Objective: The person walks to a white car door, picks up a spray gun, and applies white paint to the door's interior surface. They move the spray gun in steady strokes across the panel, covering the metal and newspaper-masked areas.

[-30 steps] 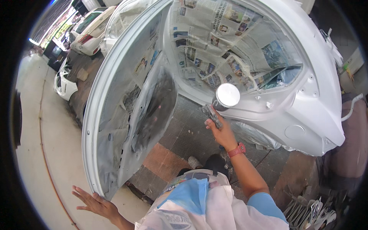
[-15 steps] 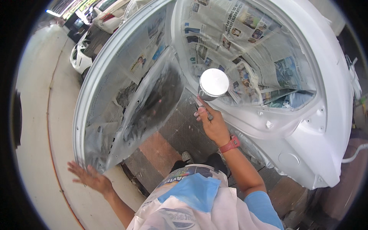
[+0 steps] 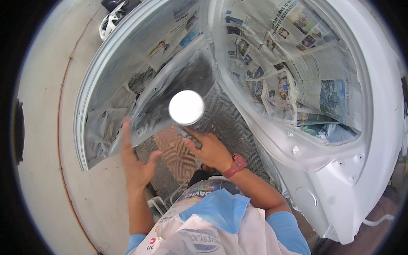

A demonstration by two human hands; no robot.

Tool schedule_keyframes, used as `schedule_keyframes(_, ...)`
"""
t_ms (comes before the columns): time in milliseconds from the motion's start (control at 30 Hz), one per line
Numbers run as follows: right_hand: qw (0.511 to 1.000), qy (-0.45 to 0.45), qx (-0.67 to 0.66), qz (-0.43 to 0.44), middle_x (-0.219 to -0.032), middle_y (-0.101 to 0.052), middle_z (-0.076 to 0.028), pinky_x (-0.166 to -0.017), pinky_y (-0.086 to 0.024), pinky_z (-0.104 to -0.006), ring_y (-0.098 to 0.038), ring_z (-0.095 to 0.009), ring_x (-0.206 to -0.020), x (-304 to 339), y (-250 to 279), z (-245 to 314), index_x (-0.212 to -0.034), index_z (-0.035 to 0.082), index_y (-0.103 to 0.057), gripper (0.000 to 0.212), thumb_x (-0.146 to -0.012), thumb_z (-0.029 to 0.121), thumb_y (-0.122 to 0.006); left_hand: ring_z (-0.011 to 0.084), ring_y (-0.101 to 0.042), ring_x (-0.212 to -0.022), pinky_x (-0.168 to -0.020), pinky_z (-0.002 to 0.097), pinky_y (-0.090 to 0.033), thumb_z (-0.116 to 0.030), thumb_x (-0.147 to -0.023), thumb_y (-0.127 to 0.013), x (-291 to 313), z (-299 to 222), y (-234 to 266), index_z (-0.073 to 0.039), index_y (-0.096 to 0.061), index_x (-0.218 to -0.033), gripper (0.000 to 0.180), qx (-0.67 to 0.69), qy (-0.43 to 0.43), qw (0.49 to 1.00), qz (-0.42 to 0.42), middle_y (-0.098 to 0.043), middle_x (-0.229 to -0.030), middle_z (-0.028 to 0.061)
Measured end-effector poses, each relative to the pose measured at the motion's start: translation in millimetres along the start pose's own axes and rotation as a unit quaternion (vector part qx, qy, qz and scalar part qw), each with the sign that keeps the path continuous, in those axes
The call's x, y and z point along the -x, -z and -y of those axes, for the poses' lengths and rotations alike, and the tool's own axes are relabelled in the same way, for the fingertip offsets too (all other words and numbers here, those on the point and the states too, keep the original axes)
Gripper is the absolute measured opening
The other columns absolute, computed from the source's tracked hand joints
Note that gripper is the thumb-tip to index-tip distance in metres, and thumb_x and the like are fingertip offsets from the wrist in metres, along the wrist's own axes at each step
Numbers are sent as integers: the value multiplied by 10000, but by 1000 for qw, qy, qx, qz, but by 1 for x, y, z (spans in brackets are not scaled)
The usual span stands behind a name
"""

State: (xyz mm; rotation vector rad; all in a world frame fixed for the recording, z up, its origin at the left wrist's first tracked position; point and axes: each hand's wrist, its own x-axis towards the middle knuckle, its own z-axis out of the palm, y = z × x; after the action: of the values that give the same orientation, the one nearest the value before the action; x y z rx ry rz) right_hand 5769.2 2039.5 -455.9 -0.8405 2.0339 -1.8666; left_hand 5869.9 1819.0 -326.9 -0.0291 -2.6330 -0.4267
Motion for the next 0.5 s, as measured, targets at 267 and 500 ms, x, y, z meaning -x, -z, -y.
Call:
schedule_keyframes(267,989,-26,-2,144,-984,-737,-338,-820,-563,-543,-719,-522,-907,4,-33,33,-1253,-60,-713,453,-1065,351,-679,391,-619,-1427,-1128,472,-551,-298,-626,-1068,-45,-33,-27,-67,-251,-1750,1410,107,53,993,7,-546,-1613,267)
schedule_keyframes(500,983,-50,-25,172,-1136,-745,-328,-892,-575,-515,-728,-503,-998,1,-27,55,-1336,-65,-687,468,-1069,319,-695,368,-696,-1329,-1059,461,-601,-231,-666,-1015,-53,-33,-17,-110,-256,-1758,1335,105,43,993,-25,-611,-1545,265)
